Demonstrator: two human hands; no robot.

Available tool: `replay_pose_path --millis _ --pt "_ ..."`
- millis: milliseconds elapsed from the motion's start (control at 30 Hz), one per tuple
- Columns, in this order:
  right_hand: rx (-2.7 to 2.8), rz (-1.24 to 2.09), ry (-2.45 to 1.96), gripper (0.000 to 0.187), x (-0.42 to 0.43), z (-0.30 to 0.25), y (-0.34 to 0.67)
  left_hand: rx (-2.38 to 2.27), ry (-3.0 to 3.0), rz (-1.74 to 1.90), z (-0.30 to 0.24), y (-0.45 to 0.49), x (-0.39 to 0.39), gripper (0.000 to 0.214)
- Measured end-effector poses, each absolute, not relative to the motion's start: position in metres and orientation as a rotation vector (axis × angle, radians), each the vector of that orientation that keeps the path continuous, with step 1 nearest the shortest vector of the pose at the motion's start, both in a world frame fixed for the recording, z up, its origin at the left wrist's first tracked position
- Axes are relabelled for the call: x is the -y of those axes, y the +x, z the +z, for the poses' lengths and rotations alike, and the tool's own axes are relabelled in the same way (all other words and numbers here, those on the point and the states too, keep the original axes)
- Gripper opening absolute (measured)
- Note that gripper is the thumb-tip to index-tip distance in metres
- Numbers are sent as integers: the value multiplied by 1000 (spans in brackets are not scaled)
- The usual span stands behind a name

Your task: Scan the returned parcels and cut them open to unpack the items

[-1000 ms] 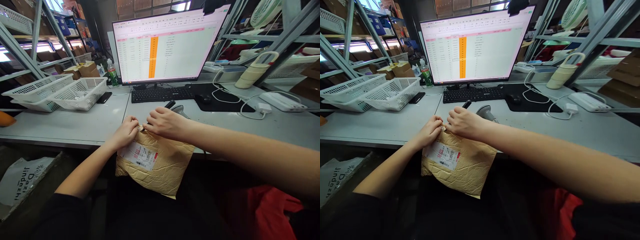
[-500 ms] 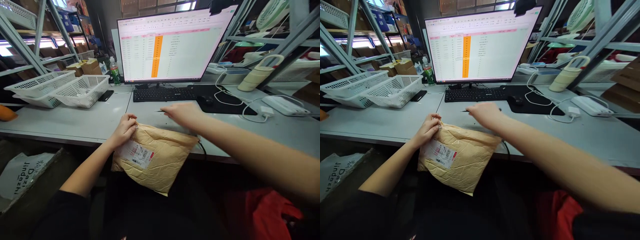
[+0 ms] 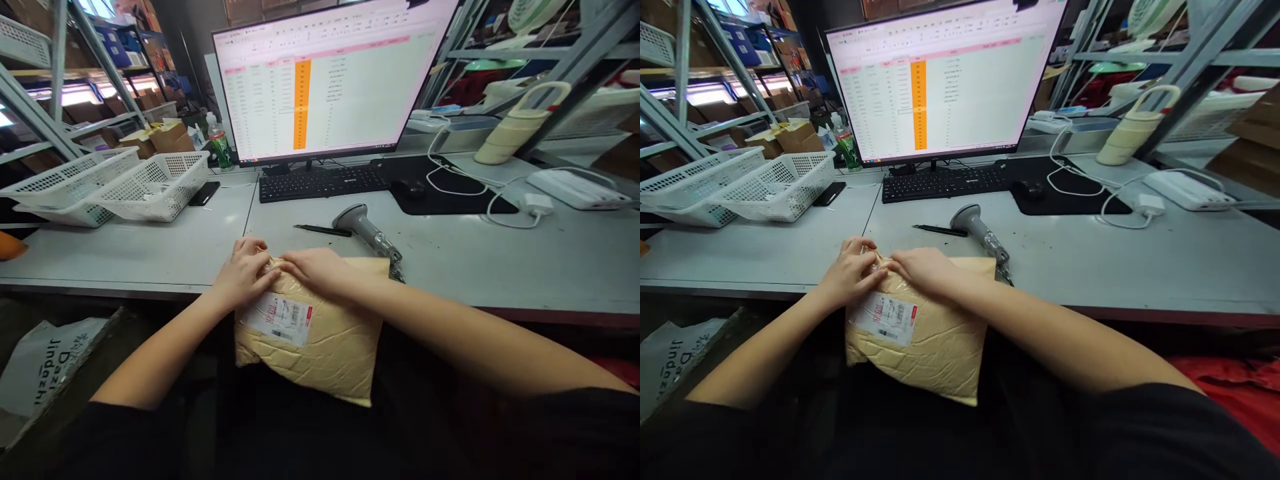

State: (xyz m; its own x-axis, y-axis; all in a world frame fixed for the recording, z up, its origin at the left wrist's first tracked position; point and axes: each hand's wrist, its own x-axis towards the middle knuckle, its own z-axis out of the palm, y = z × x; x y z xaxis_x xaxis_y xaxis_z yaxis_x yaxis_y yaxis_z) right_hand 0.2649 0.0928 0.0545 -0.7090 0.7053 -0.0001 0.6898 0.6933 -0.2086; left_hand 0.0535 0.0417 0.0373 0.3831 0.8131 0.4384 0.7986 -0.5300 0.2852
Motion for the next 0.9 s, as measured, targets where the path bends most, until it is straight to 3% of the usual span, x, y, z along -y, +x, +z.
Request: replay_pose_path --millis 167,333,433,567,800,900 --pt "2826 161 -1201 44 -121 44 268 -1255 2804 623 57 30 -20 29" --pt "2868 131 -1150 44 -115 51 260 -1518 2725 440 71 20 -12 18" --pt "2855 91 -1116 42 -104 58 259 -1583 2823 314 72 35 -9 22" --pt "2855 22 -1127 40 -95 62 262 -1545 3025 113 66 48 -6 6" --pt "2858 -47 -988 37 -98 62 262 -1410 2870 146 65 33 -8 26" --pt "2891 -128 -875 39 -98 67 256 -1340 2813 127 72 33 -9 15"
